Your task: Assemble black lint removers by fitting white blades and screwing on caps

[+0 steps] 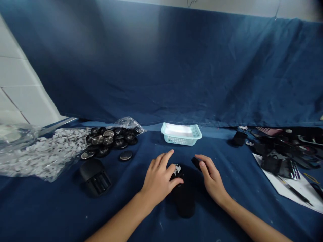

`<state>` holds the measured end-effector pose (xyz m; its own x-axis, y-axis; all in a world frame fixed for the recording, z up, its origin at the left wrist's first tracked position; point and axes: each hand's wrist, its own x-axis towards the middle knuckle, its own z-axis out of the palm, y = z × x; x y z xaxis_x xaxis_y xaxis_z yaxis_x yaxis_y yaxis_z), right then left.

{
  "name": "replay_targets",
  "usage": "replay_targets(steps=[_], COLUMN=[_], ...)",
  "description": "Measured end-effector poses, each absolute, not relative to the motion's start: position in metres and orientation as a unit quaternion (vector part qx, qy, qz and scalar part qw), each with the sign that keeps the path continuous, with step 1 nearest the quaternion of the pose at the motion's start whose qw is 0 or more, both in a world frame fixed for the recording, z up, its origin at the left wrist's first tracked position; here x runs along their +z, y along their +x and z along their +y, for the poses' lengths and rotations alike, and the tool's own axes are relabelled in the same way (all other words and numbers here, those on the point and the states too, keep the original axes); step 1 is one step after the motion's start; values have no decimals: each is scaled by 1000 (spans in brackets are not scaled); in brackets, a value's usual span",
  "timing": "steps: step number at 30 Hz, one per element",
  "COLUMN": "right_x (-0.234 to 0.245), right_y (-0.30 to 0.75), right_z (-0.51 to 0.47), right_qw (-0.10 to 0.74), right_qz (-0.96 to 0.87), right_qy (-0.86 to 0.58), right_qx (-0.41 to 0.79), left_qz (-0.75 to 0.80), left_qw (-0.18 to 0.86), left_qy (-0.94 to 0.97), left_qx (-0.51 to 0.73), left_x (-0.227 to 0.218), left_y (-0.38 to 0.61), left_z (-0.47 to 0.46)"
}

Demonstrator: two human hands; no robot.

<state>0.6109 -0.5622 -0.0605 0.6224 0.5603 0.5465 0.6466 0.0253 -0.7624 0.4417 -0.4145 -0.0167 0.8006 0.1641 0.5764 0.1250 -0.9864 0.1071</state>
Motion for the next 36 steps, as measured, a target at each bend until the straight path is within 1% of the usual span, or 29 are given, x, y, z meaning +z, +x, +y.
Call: replay_targets(steps=[3, 6, 12, 17, 23, 27, 32, 36], right_x=[-60, -60, -59, -57, -51, -44, -41, -40], right_y=[610, 610, 609, 607, 597, 585, 576, 575], right_z=[-562, -562, -562, -562, -561, -557, -556, -559], right_qw=[574, 576, 574, 571, 558, 530, 476, 474], right_qz=[-430, -430, -432, -442, -471, -519, -580, -592], right_qy=[-696, -695, -695, -691, -682, -669, -661, -652], right_qx=[-31, -29, -25, -30, -41, -50, -18, -7], left_qz=[77, 84, 95, 78, 68, 88, 113, 117], left_qw=[27, 58, 251, 339, 405, 455, 468, 479], left_qy=[949, 950, 929, 909, 884, 864, 858, 851], left_qx=[306, 295, 254, 228, 223, 196, 181, 183], left_x=[-16, -15, -19, -18, -24, -33, -40, -39], left_y=[442, 443, 444, 444, 447, 448, 450, 448], left_z=[-414, -414, -412, -412, -411, -408, -408, -412])
